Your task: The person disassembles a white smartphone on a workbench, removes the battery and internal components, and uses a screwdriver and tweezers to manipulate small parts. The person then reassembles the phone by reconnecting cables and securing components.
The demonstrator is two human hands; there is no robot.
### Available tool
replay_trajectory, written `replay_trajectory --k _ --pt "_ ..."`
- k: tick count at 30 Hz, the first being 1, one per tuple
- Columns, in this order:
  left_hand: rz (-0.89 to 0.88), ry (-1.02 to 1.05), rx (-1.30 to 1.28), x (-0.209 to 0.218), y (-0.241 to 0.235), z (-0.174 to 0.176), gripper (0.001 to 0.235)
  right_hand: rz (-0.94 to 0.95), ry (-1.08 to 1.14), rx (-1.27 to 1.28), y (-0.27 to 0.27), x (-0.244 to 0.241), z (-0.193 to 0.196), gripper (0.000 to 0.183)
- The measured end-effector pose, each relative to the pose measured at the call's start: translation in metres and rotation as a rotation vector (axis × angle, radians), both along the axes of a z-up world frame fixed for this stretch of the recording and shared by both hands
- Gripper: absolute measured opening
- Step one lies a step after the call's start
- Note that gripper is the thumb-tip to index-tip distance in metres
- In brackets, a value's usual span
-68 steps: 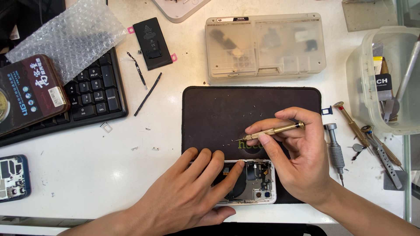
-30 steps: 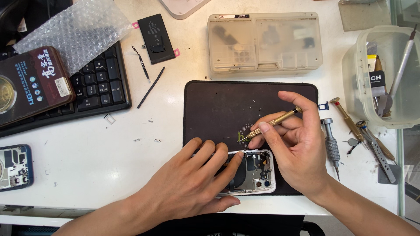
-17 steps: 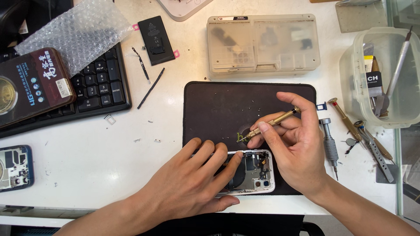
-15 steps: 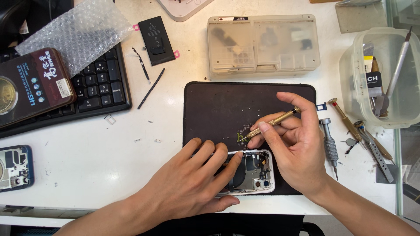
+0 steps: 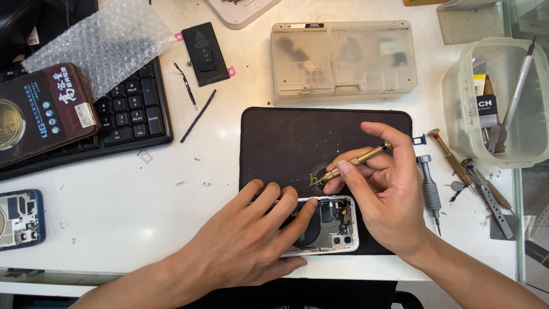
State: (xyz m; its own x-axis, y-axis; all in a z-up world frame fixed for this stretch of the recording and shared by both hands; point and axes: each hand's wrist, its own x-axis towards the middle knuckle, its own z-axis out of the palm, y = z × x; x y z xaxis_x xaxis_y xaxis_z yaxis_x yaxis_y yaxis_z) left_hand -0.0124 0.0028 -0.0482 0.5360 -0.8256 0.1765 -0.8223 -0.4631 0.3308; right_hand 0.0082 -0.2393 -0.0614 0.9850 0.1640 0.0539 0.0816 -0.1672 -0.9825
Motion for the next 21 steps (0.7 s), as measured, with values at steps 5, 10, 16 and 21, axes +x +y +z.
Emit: replay_trajectory --k 5,10,16,21 --pt "-0.001 -0.035 0.028 -0.001 -0.002 0.001 0.069 0.045 -0.163 0.035 -0.009 -0.011 -0.002 0.044" --pt "-0.001 -0.065 0.034 0.001 -0.004 0.005 0.069 0.012 -0.551 -0.326 -0.037 -0.044 0.003 0.046" --pt "0.003 0.039 0.039 0.003 -0.004 0.01 0.07 -0.317 -0.558 -0.411 -0.034 -0.111 -0.021 0.042" --pt "-0.003 -0.023 0.024 0.006 -0.007 0.014 0.07 -0.47 -0.553 -0.409 -0.013 -0.134 -0.051 0.04"
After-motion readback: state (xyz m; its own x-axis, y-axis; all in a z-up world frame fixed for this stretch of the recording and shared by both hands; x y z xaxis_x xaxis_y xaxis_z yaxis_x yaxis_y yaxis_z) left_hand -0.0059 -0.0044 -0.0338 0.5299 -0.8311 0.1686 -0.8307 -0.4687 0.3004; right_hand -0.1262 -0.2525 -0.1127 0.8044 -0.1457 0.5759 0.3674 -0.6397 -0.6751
